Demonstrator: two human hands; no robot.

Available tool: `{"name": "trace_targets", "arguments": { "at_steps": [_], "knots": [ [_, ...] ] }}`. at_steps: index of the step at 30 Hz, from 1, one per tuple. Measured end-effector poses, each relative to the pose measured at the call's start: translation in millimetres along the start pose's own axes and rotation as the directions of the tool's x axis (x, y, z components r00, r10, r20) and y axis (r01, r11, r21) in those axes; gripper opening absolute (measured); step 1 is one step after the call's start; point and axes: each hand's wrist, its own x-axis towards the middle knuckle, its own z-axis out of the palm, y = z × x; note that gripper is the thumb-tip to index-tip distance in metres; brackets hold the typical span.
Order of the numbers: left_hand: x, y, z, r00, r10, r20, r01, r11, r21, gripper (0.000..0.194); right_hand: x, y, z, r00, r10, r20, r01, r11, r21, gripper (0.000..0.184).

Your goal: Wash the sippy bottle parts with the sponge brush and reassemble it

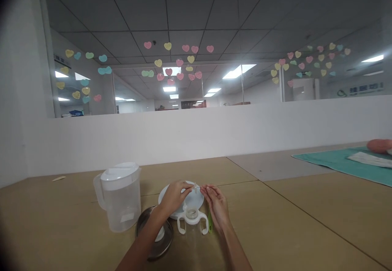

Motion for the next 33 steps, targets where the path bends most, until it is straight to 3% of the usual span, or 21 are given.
{"name": "trace_targets", "arguments": {
  "at_steps": [9,15,18,24,28,33],
  "knots": [
    [1.8,5.7,-7.0,0.994,0.042,-0.099,-0.037,0.998,0.044,0.03,-3.8,6.1,5.4,1.0,-0.019,-0.023,0.012,0.965,-0.262,0.033],
    [1.2,15.3,0.4,0.995,0.092,-0.042,-0.083,0.979,0.188,0.029,-6.3,4.4,8.5,1.0,0.006,0.008,-0.003,0.954,-0.301,0.035],
    [0.6,9.0,-1.1,0.996,0.086,0.003,-0.086,0.992,0.092,0.029,-6.4,2.2,8.0,1.0,0.015,0.019,-0.008,0.946,-0.323,0.032],
    [0.4,-14.4,-11.1,0.998,0.031,0.049,-0.027,0.995,-0.095,0.028,-0.7,-6.0,-0.7,1.0,0.015,-0.009,-0.017,0.979,-0.205,0.029],
    [-0.7,-15.5,-10.6,0.998,0.007,0.055,-0.006,1.0,-0.019,0.028,2.4,-3.9,-2.3,0.999,0.046,-0.025,-0.05,0.986,-0.161,0.03],
    [-1.2,-0.3,-1.2,1.0,-0.006,-0.006,0.006,0.997,0.072,0.027,0.4,4.3,4.4,0.995,0.082,-0.052,-0.088,0.989,-0.117,0.031]
  ]
}}
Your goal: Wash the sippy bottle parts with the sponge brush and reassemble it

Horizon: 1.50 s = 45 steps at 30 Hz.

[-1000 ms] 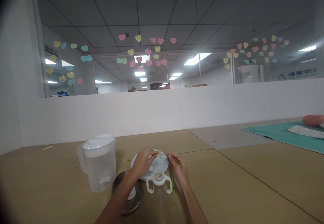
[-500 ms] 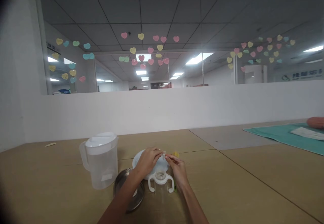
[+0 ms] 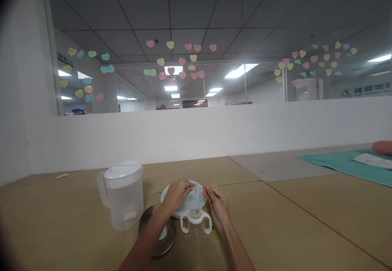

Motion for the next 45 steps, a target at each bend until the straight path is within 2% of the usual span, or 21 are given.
{"name": "trace_targets", "arguments": {
  "at_steps": [3,6,9,13,16,20,26,29,32,38,45],
  "knots": [
    [0.5,6.5,4.6,1.0,-0.009,-0.008,0.009,0.999,-0.045,0.026,-1.3,2.2,3.2,0.999,-0.013,0.029,0.015,0.997,-0.07,0.033],
    [1.0,5.9,6.2,1.0,-0.014,-0.006,0.013,0.985,-0.173,0.024,-1.7,0.3,3.4,0.998,-0.023,0.063,0.034,0.984,-0.174,0.036],
    [1.4,2.9,5.9,1.0,0.005,-0.016,-0.009,0.968,-0.251,0.024,-2.7,-5.8,2.1,0.997,-0.022,0.069,0.034,0.983,-0.18,0.036],
    [1.2,0.4,3.3,1.0,-0.008,-0.028,0.002,0.972,-0.236,0.024,-4.5,-16.0,-0.5,0.999,-0.023,0.029,0.024,0.999,-0.04,0.036],
    [0.8,-1.0,1.1,0.999,-0.023,-0.026,0.017,0.974,-0.226,0.024,-5.1,-18.2,-1.1,1.0,-0.022,-0.001,0.022,0.999,-0.024,0.035],
    [1.2,2.1,4.2,1.0,0.001,-0.002,-0.001,0.982,-0.187,0.024,-6.1,-10.0,2.7,0.999,-0.019,0.04,0.024,0.991,-0.129,0.036],
    [2.8,4.1,7.5,0.998,0.042,0.051,-0.035,0.99,-0.137,0.026,-2.9,0.1,1.3,0.983,-0.175,0.057,0.184,0.923,-0.339,0.043],
    [2.9,-3.6,4.1,1.0,0.019,0.011,-0.017,0.988,-0.155,0.025,-0.1,-2.4,-2.6,0.957,-0.291,-0.007,0.266,0.883,-0.387,0.05],
    [3.0,-10.0,2.6,1.0,0.005,-0.018,-0.008,0.985,-0.173,0.023,0.8,-7.2,-5.3,0.931,-0.348,-0.109,0.281,0.875,-0.393,0.052],
    [3.3,-14.9,4.2,1.0,0.026,0.008,-0.024,0.986,-0.164,0.022,5.9,-8.8,-16.2,0.903,-0.362,-0.23,0.251,0.881,-0.402,0.053],
    [4.1,-18.8,4.0,0.999,0.045,-0.02,-0.048,0.988,-0.148,0.023,15.8,0.4,-32.9,0.852,-0.37,-0.37,0.234,0.902,-0.362,0.05]
  ]
}}
